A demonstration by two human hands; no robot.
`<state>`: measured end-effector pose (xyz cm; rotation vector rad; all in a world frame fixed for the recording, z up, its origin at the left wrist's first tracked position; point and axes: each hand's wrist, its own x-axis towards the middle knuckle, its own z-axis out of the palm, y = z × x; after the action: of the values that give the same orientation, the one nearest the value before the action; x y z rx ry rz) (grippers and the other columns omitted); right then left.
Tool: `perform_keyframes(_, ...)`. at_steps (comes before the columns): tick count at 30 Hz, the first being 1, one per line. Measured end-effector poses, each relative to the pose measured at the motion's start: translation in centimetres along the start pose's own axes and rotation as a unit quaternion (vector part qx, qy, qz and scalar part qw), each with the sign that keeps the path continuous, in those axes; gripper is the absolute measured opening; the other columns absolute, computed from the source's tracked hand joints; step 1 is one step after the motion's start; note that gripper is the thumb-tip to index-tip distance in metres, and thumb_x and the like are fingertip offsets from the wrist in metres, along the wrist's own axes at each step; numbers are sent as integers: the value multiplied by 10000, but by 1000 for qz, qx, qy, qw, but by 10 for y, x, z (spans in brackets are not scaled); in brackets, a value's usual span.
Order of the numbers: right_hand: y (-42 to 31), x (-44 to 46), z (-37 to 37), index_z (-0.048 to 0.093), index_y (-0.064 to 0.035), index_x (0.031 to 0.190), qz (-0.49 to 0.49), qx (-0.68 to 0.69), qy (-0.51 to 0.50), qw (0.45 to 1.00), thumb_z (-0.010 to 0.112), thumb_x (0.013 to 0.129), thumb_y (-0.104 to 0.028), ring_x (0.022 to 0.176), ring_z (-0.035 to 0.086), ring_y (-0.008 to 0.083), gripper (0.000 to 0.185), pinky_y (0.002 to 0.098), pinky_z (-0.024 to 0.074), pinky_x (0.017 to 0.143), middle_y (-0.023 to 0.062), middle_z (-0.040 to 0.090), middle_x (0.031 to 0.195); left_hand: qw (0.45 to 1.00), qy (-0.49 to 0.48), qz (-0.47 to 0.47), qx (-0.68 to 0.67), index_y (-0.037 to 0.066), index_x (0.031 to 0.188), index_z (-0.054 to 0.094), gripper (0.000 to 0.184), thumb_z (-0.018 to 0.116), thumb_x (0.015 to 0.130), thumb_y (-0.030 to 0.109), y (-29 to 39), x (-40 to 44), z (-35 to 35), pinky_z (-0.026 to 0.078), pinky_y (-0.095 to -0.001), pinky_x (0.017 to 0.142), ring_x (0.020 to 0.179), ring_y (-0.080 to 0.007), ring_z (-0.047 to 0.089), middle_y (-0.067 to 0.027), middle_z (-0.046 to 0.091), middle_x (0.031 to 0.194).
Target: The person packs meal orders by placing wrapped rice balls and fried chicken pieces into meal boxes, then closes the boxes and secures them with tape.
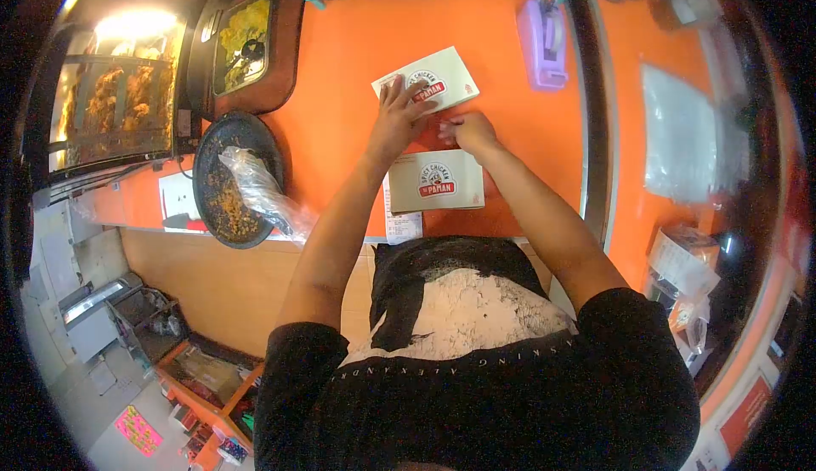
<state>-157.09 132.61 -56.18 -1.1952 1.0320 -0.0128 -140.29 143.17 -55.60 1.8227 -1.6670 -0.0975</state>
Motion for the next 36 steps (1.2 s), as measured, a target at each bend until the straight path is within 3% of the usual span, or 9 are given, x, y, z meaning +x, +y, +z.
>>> perform_keyframes(6,0,-22,-2,664,36,1175,-68,-40,3,997,583,1006,-78,930,693,175,219,304,556,829,128,726,1029,999,-20,-25,-25,163,1037,759,185,744,858,207,-3,-1,2,232,-651,1181,1432,-446,357,-43,566,1438)
perform_keyframes(10,-15,-37,2,674,47,1129,-123,-64,29,990,601,1002,-88,871,703,166,199,299,566,789,113,738,994,999,-15,-25,-22,160,1030,763,184,748,853,211,-3,-1,4,219,-647,1187,1429,-439,368,-47,568,1440)
perform_keyframes(12,-22,-38,8,588,61,1137,-162,-16,51,985,593,1000,-61,891,714,182,183,305,575,778,142,731,996,999,-19,-28,-27,165,1060,754,236,772,825,182,-3,-1,3,211,-638,1197,1440,-446,349,-15,551,1463)
perform_keyframes(18,-33,-35,19,428,-3,1032,-168,-19,105,980,557,999,-10,872,733,209,133,317,588,736,188,722,988,999,-17,-28,-31,151,1043,752,230,775,818,191,-3,-1,3,220,-639,1194,1439,-444,353,-16,546,1470)
perform_keyframes(25,-20,-10,18,442,-18,939,-172,-39,103,979,592,974,-16,856,739,186,154,304,574,728,149,732,894,998,-39,-44,-26,141,1120,718,298,762,829,191,0,1,0,224,-619,1203,1436,-441,363,-28,549,1468)
perform_keyframes(28,-22,-11,22,430,-38,840,-156,-49,120,979,618,959,-26,824,741,180,223,295,573,716,130,728,861,995,-36,-74,-48,177,1162,705,341,763,826,194,0,2,2,223,-620,1205,1436,-441,364,-38,551,1465)
perform_keyframes(30,-22,-12,24,399,-60,771,-126,-15,131,983,632,952,-29,794,739,180,296,294,574,700,119,728,843,1000,-18,-17,5,237,1151,723,307,728,847,195,-1,-2,4,220,-665,1184,1426,-465,370,-45,558,1455)
perform_keyframes(36,-13,-5,15,361,-83,749,-140,3,101,985,633,959,-31,808,734,183,347,298,586,693,107,711,851,999,-25,-12,17,264,1177,737,312,727,870,213,-3,-2,5,232,-665,1178,1421,-448,368,-35,552,1463)
